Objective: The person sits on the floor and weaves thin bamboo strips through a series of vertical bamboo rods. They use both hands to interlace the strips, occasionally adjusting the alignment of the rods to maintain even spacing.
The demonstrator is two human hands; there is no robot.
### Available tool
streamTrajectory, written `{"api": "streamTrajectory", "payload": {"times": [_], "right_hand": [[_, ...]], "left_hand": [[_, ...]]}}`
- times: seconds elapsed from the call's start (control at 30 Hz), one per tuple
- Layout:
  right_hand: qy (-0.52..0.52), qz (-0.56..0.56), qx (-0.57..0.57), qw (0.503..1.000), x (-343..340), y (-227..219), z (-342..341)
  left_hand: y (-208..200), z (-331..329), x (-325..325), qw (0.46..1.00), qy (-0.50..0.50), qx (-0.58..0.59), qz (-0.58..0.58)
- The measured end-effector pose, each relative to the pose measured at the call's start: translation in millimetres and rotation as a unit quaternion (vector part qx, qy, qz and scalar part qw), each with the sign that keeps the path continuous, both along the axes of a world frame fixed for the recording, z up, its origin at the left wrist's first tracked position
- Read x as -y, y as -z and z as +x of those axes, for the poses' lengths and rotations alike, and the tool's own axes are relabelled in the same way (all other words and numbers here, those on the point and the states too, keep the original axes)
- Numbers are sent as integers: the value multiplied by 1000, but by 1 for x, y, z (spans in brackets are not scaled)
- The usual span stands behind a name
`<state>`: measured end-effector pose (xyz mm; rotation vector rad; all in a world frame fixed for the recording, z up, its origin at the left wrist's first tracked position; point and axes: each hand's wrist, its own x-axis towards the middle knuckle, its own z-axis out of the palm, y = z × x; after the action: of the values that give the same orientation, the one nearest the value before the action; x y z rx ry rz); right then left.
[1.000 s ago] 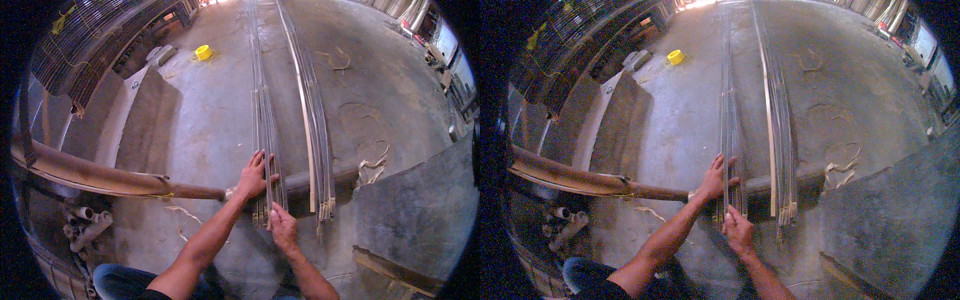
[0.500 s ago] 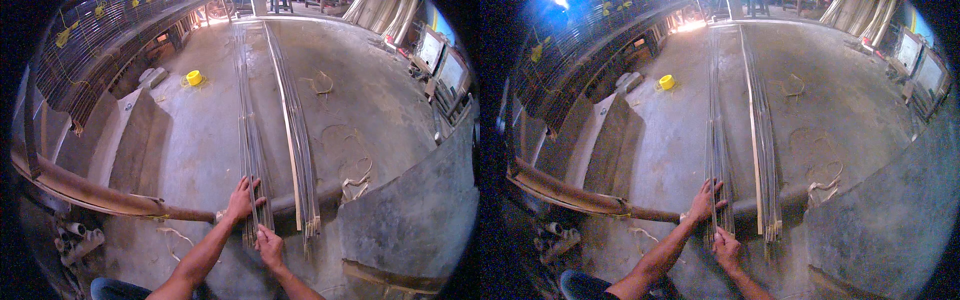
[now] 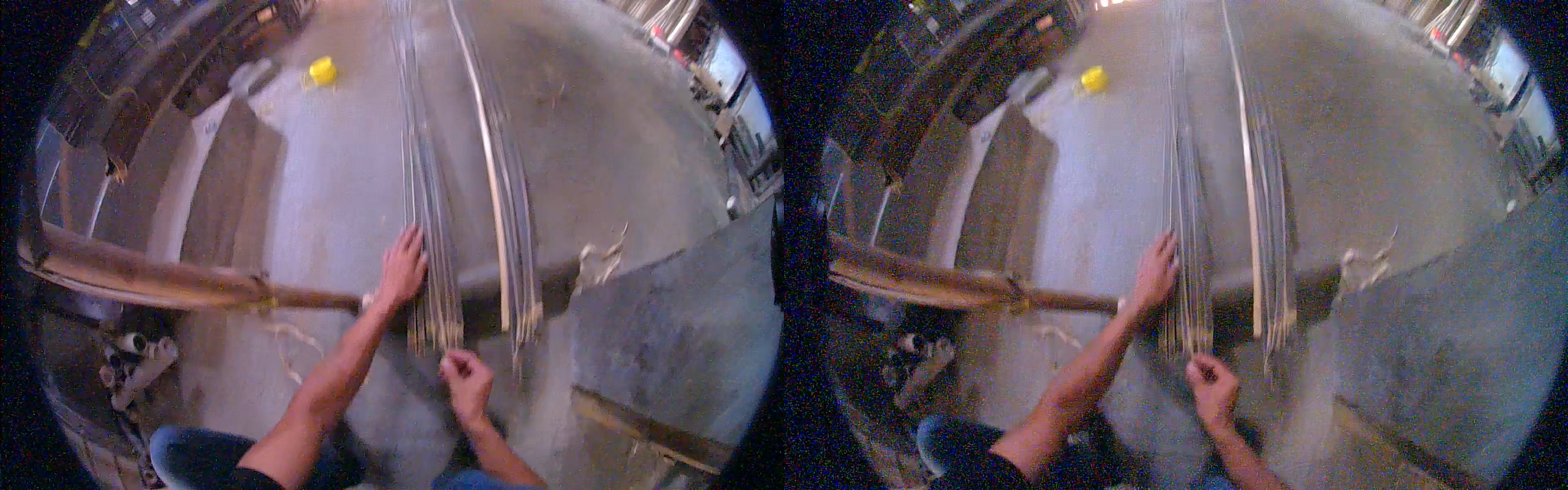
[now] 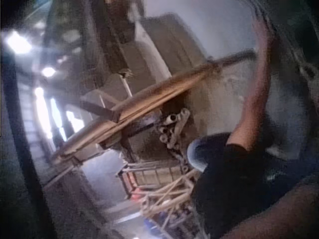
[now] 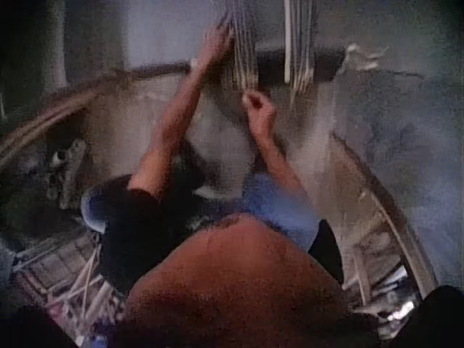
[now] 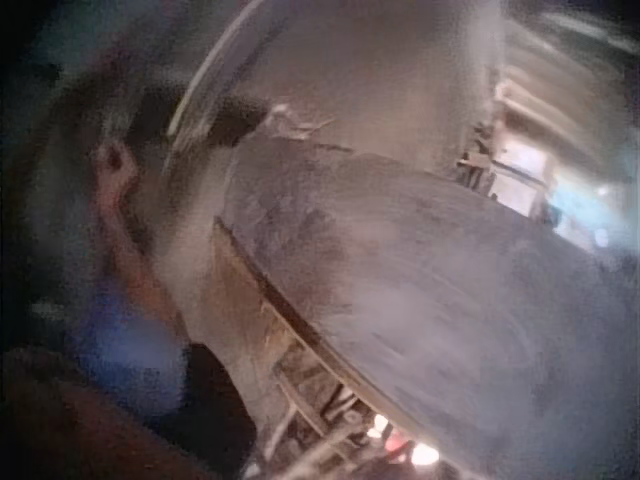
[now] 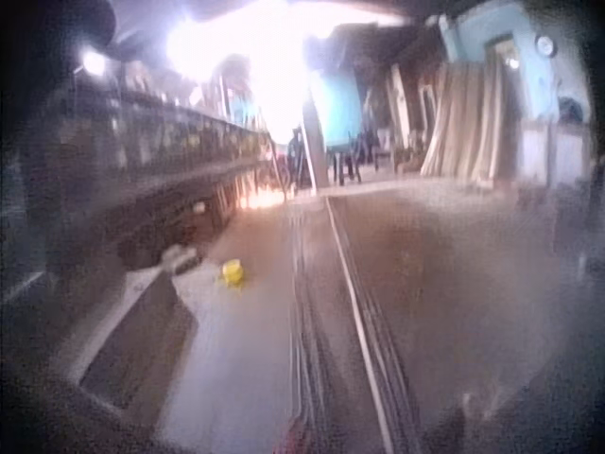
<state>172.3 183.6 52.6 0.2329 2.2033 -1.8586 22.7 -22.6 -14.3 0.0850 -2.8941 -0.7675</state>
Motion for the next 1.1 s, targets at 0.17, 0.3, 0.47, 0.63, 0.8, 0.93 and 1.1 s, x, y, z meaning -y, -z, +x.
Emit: {"api": "streamTrajectory", "payload": {"times": [0.17, 0.3, 0.47, 0.63, 0.8, 0.93, 1.1], "right_hand": [[35, -103, 59, 992, 9, 10, 1], [95, -188, 107, 972, -3, 8, 11], [93, -177, 137, 970, 11, 6, -4], [144, -295, 208, 921, 19, 9, -1], [166, -335, 275, 886, 24, 6, -4], [161, -337, 284, 883, 27, 7, -8], [76, -351, 329, 874, 20, 12, -15]], "left_hand": [[7, -3, 30, 995, 18, -74, 70], [-13, 0, 10, 995, 5, -58, 81], [-20, -7, 17, 996, -1, -43, 73], [-19, -2, 14, 996, -1, -31, 89], [-10, -4, 19, 995, 14, -65, 79], [-6, -5, 20, 996, 4, -51, 78], [-5, -6, 17, 995, -2, -58, 84]]}}
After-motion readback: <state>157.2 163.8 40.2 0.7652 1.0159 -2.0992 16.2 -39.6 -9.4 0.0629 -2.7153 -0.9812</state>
